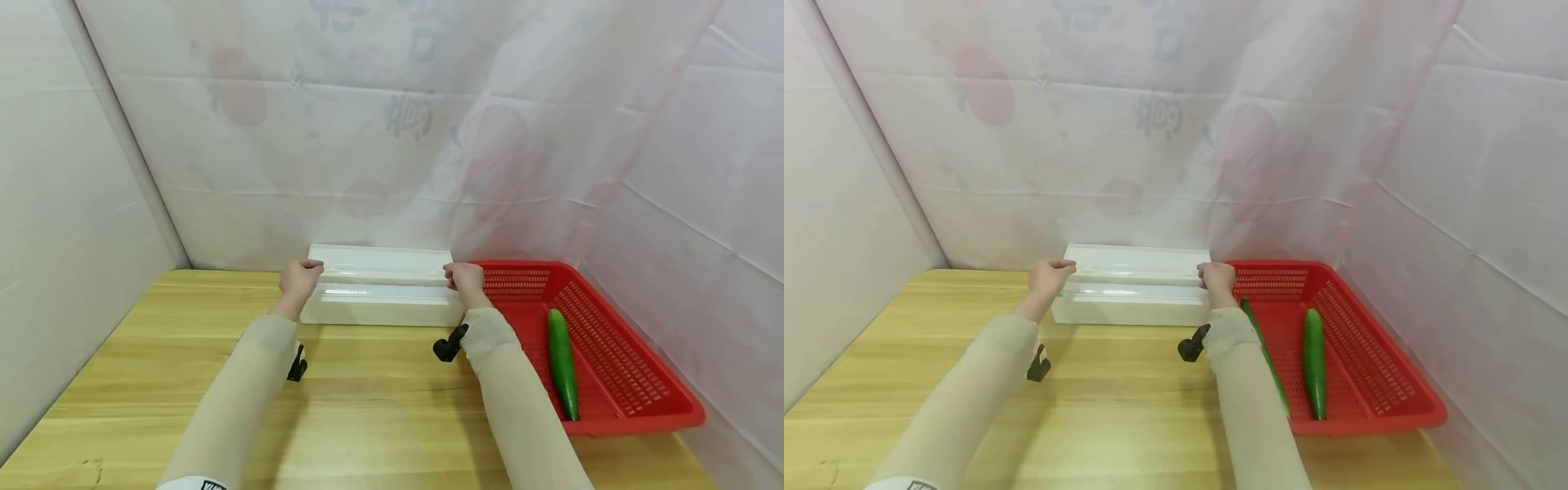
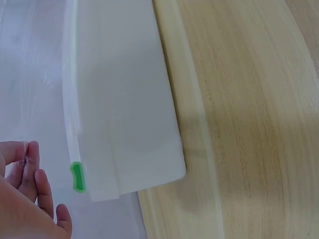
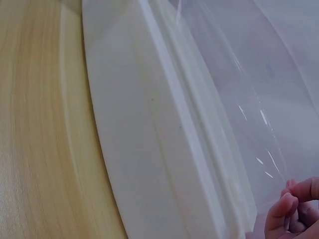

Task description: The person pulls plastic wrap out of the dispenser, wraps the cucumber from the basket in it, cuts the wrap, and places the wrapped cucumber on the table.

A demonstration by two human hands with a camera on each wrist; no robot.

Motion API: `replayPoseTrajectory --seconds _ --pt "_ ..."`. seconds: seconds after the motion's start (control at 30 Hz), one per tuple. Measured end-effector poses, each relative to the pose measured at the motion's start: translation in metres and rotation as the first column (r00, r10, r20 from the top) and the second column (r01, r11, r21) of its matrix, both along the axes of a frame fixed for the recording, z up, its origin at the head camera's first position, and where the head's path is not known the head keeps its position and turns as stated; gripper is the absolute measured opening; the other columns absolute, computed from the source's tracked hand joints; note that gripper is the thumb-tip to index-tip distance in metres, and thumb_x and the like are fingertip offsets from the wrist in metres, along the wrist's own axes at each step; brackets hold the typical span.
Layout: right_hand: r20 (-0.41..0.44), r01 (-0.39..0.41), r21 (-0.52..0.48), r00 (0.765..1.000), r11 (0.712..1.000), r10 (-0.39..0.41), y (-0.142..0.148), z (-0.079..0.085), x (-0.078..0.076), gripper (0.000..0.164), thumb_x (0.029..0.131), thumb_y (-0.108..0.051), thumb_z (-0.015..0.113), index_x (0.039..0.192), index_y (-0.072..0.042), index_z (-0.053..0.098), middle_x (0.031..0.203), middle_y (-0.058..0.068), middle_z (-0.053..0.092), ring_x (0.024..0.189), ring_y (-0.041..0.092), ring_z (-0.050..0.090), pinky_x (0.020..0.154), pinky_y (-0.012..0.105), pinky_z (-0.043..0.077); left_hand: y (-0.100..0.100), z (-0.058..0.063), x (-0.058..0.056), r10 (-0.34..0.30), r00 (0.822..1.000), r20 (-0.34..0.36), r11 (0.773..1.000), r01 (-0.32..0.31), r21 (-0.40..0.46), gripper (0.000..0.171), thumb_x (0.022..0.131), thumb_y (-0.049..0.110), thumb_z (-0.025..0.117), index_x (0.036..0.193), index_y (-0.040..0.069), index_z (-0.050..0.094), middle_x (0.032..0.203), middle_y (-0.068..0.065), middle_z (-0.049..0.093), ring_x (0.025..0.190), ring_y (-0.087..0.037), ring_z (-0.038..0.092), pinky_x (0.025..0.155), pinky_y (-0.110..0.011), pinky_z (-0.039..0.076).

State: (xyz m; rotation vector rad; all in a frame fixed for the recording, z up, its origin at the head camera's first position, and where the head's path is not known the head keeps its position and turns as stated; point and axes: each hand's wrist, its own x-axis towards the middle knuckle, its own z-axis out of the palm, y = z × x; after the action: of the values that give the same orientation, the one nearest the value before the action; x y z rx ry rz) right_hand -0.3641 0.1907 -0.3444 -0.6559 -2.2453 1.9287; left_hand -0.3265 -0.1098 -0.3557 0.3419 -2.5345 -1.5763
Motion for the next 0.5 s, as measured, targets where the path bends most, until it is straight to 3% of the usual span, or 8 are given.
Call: replayPoseTrajectory --seconds 0.27,0.5 --pt "0.014 -0.016 -0.108 1.0 0.994 0.018 0.002 0.008 0.001 0.03 0.088 -0.006 0.055 0.116 0.001 0.063 0.065 -0.003 0.053 0.053 0.008 0.043 0.049 0.016 0.043 -0.001 0.005 -0.001 0.006 0.999 -0.044 0.996 -0.002 0.09 0.027 0.093 0.017 0.055 0.113 0.003 0.067 0.122 -0.016 0.062 0.115 -0.031 0.054 0.094 -0.04 0.046" --pt "0.003 0.007 -0.149 1.0 0.989 -0.006 0.005 0.013 -0.002 0.029 0.088 -0.006 0.056 0.116 0.0 0.063 0.066 -0.002 0.053 0.053 0.007 0.043 0.049 0.015 0.043 0.001 0.01 -0.004 0.013 0.998 -0.063 0.994 -0.006 0.112 0.027 0.093 0.017 0.055 0.114 0.004 0.066 0.122 -0.016 0.062 0.116 -0.03 0.054 0.093 -0.039 0.047"
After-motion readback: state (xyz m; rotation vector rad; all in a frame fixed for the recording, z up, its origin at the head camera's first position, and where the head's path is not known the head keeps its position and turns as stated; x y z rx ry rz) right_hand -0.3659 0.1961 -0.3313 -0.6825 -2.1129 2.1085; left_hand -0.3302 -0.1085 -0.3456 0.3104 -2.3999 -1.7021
